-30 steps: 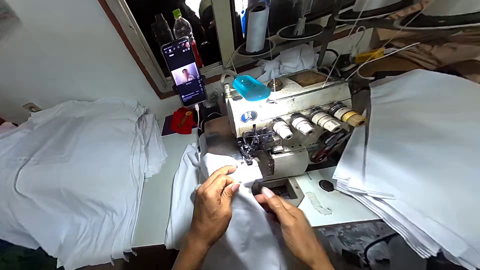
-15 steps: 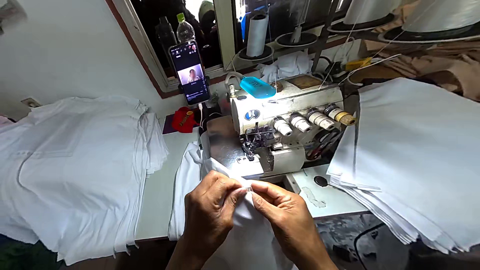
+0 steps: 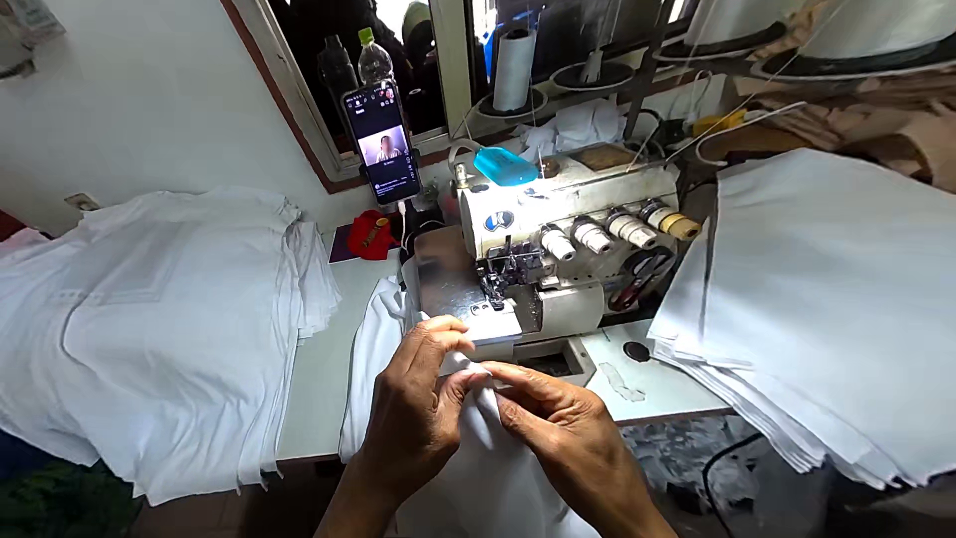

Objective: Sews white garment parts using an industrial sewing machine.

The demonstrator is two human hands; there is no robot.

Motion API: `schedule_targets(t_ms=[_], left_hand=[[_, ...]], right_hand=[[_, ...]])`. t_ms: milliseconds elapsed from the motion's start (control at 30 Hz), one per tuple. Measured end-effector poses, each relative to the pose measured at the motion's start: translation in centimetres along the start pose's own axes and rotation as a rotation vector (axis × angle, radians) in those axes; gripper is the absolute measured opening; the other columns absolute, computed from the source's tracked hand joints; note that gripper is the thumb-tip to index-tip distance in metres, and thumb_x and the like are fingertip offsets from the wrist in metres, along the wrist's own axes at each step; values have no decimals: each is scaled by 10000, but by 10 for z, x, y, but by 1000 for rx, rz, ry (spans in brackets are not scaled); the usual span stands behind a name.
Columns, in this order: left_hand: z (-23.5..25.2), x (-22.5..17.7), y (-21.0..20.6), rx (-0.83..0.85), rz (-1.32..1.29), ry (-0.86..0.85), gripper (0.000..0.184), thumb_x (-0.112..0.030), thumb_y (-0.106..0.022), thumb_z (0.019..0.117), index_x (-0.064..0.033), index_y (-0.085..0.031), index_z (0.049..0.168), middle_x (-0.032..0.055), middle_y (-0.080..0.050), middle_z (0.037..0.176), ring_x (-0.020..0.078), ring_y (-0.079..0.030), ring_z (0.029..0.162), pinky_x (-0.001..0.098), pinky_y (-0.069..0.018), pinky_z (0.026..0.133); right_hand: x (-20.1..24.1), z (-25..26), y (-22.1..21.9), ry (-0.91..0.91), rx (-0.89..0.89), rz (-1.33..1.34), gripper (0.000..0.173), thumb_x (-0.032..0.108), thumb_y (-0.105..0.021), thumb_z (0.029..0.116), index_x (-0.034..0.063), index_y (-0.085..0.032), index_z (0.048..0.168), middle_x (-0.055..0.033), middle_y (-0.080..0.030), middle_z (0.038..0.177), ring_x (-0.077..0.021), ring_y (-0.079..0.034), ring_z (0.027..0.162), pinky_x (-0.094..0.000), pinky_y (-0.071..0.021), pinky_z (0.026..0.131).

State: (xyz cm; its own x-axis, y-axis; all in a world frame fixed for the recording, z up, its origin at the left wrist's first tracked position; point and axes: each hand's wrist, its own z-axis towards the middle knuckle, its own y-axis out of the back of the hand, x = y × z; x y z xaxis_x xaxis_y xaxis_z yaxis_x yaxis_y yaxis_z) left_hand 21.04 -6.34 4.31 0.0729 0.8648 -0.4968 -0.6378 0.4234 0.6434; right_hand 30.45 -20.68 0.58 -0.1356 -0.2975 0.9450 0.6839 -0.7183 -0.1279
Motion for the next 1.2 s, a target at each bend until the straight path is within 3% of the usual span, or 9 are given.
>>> schedule_targets(t_ms=[67,200,333,533,700,767,900,1033,1200], left_hand=[[-2,2,0,97,-55,13,231,-236,-625,1013,-60,-741,1107,38,-731,1068,86,-690,991,249,-585,850],[2,2,-3,77,-87,91,164,-198,-650,986,-84,-765,957,-20,-699,872,17,-649,809,162,-544,727],[13,5,-6,-20,-110,223,122,-182,-664,967,-124,-764,927,-48,-687,884,12,-656,819,162,-555,716],[54,2,-4,-27,48,111,79,-170,-689,923,-176,-762,894,-95,-646,852,-14,-618,781,158,-522,667],[54,35,-54,33,153,136,65,-173,-711,906,-161,-771,883,-50,-684,858,106,-639,869,315,-523,760],[50,37,-61,37,195,197,101,-203,-683,905,-171,-754,969,-43,-676,957,137,-620,954,344,-511,801],[53,36,-67,202,433,209,435,-293,-437,1001,-78,-622,1330,103,-557,1453,318,-470,1373,545,-412,986],[67,38,-70,296,538,205,492,-290,-354,1023,-72,-614,1379,131,-495,1533,333,-429,1418,568,-391,982],[78,42,-68,355,576,237,484,-305,-336,1040,-82,-633,1351,149,-465,1551,357,-390,1444,585,-376,1003]], right_hand=[[-5,-3,2,30,8,-14,240,39,-652,904,59,-781,1105,2,-780,967,-37,-723,778,-188,-614,724],[-9,-1,-2,5,-72,-6,161,74,-694,908,66,-708,1068,24,-759,850,-39,-703,691,-184,-593,628],[-17,7,1,52,-107,-78,178,251,-662,996,116,-774,971,41,-743,879,-20,-677,750,-166,-564,663],[2,32,8,-82,-232,-314,162,346,-766,834,214,-720,752,117,-678,703,18,-624,612,-176,-516,545],[-30,36,24,-257,-314,-315,126,232,-773,821,172,-678,877,91,-592,593,-32,-537,499,-227,-445,475],[-37,33,29,-252,-299,-189,131,181,-755,827,148,-689,935,67,-603,603,-43,-537,489,-201,-431,450],[-38,35,34,-163,-264,-108,257,106,-652,832,135,-790,1046,78,-624,656,-4,-504,503,-156,-402,444],[-37,46,36,-189,-199,-230,344,155,-586,882,169,-800,1152,87,-758,870,40,-602,624,-145,-487,550],[-36,53,32,-208,-272,-264,419,192,-623,845,187,-763,1240,120,-557,590,-1,-458,475,-186,-371,436]])
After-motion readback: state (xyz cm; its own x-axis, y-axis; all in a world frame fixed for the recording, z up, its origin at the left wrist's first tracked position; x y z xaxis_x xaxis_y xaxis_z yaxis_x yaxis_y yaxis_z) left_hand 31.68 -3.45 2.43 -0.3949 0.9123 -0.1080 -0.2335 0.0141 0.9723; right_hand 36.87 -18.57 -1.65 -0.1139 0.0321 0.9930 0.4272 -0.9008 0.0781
